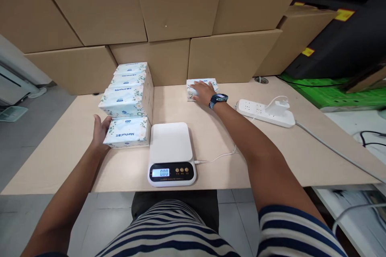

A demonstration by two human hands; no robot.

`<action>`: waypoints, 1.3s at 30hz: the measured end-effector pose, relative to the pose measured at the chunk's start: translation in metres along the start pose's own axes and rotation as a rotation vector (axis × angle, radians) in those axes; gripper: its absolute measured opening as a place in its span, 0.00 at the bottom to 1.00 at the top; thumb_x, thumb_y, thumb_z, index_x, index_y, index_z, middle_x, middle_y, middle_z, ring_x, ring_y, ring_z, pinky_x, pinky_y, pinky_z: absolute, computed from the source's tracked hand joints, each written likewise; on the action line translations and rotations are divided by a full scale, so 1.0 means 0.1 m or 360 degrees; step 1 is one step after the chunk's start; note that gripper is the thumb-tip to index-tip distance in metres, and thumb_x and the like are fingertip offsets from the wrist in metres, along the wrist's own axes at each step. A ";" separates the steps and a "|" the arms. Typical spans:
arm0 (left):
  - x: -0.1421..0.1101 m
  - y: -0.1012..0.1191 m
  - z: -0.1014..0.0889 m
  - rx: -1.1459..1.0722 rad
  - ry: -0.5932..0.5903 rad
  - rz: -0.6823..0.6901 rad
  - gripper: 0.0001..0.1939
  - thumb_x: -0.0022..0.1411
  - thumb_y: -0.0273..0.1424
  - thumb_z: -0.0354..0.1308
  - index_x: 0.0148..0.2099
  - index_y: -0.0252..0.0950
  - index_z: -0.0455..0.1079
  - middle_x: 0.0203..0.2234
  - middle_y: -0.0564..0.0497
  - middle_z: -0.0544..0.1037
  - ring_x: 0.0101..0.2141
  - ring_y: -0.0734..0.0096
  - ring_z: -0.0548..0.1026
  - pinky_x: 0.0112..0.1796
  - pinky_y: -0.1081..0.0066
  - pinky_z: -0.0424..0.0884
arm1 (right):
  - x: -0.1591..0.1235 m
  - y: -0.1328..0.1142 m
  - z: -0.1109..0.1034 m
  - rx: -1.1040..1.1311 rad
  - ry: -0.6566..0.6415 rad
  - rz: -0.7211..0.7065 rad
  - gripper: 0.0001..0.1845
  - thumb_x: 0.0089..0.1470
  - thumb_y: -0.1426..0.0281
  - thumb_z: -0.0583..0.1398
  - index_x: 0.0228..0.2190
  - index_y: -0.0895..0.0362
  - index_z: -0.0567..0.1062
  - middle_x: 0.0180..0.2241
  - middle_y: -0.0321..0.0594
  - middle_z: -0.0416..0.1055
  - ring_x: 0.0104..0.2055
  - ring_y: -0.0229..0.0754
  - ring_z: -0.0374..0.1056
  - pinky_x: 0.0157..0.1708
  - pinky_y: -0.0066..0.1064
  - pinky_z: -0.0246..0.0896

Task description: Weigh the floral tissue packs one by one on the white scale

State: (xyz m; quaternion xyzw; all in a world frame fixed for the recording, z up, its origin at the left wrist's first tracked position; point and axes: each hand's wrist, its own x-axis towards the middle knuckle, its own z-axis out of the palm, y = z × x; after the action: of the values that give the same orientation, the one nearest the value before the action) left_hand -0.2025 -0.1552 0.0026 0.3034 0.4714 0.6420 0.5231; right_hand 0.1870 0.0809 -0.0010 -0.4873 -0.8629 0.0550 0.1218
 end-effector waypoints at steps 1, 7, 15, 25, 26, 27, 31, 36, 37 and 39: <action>0.00 -0.01 -0.01 -0.0006 -0.0006 0.0006 0.51 0.72 0.69 0.36 0.73 0.33 0.66 0.59 0.36 0.85 0.63 0.41 0.81 0.65 0.47 0.78 | 0.05 0.02 0.02 -0.0001 0.0009 0.0003 0.34 0.68 0.67 0.60 0.72 0.61 0.67 0.78 0.55 0.57 0.81 0.66 0.52 0.78 0.72 0.41; 0.03 -0.04 -0.08 -0.0049 -0.0075 0.0007 0.51 0.70 0.70 0.41 0.72 0.34 0.68 0.60 0.36 0.84 0.64 0.38 0.80 0.64 0.45 0.77 | 0.26 0.11 0.10 -0.0017 0.0054 0.0000 0.32 0.71 0.63 0.59 0.71 0.61 0.68 0.77 0.58 0.59 0.80 0.65 0.55 0.76 0.69 0.46; 0.03 -0.04 -0.13 -0.0052 -0.0134 0.0033 0.54 0.64 0.73 0.50 0.70 0.33 0.70 0.60 0.34 0.84 0.65 0.34 0.79 0.65 0.43 0.76 | 0.41 0.19 0.17 -0.0039 0.0102 -0.0018 0.33 0.68 0.63 0.59 0.70 0.60 0.70 0.76 0.57 0.61 0.78 0.66 0.58 0.76 0.67 0.49; -0.01 -0.02 -0.12 -0.0088 -0.0116 0.0098 0.50 0.67 0.70 0.51 0.72 0.35 0.68 0.64 0.35 0.80 0.68 0.38 0.76 0.68 0.44 0.73 | 0.41 0.20 0.18 -0.0091 0.0119 -0.0057 0.35 0.64 0.64 0.57 0.71 0.55 0.69 0.76 0.53 0.62 0.79 0.63 0.58 0.76 0.70 0.49; -0.01 -0.02 -0.12 -0.0085 -0.0109 0.0116 0.50 0.66 0.70 0.51 0.71 0.35 0.68 0.65 0.35 0.80 0.69 0.38 0.75 0.69 0.44 0.72 | 0.40 0.21 0.18 -0.0090 0.0117 -0.0059 0.35 0.64 0.64 0.57 0.71 0.55 0.69 0.76 0.53 0.62 0.79 0.63 0.58 0.76 0.69 0.49; -0.01 -0.02 -0.12 -0.0083 -0.0106 0.0134 0.50 0.66 0.71 0.52 0.71 0.35 0.68 0.66 0.35 0.79 0.69 0.38 0.74 0.69 0.44 0.72 | 0.40 0.21 0.18 -0.0091 0.0116 -0.0057 0.35 0.64 0.64 0.57 0.71 0.56 0.70 0.76 0.53 0.62 0.79 0.62 0.58 0.77 0.69 0.48; 0.01 -0.04 -0.16 -0.0039 -0.0051 0.0168 0.51 0.66 0.72 0.50 0.71 0.35 0.70 0.66 0.35 0.79 0.71 0.39 0.72 0.70 0.44 0.70 | 0.39 0.19 0.19 -0.0115 0.0118 -0.0025 0.34 0.66 0.65 0.56 0.70 0.56 0.70 0.77 0.55 0.61 0.79 0.64 0.57 0.77 0.68 0.45; 0.08 -0.06 -0.24 0.0053 0.0059 0.0128 0.48 0.68 0.70 0.47 0.67 0.35 0.74 0.66 0.36 0.79 0.73 0.43 0.69 0.71 0.49 0.69 | 0.40 0.09 0.16 -0.0179 0.0115 0.0043 0.30 0.66 0.64 0.58 0.67 0.53 0.74 0.75 0.55 0.65 0.78 0.68 0.58 0.75 0.76 0.41; 0.11 -0.07 -0.25 0.0059 0.0086 0.0139 0.48 0.68 0.70 0.47 0.66 0.35 0.74 0.66 0.36 0.79 0.73 0.44 0.69 0.72 0.50 0.68 | 0.40 0.06 0.13 -0.0200 0.0110 0.0059 0.29 0.65 0.64 0.59 0.66 0.52 0.75 0.74 0.54 0.66 0.79 0.68 0.57 0.75 0.78 0.39; 0.15 -0.08 -0.26 0.0065 0.0202 0.0162 0.48 0.69 0.70 0.45 0.66 0.35 0.74 0.68 0.35 0.77 0.75 0.45 0.66 0.73 0.50 0.66 | 0.41 -0.02 0.05 -0.0251 0.0092 0.0084 0.29 0.64 0.64 0.60 0.64 0.52 0.77 0.75 0.55 0.65 0.80 0.70 0.52 0.75 0.81 0.35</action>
State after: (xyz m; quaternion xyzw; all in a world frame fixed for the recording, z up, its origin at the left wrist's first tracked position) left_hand -0.2268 -0.1487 -0.0157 0.2962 0.5006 0.6759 0.4526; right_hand 0.1635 0.1149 0.0016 -0.5193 -0.8476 -0.0240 0.1066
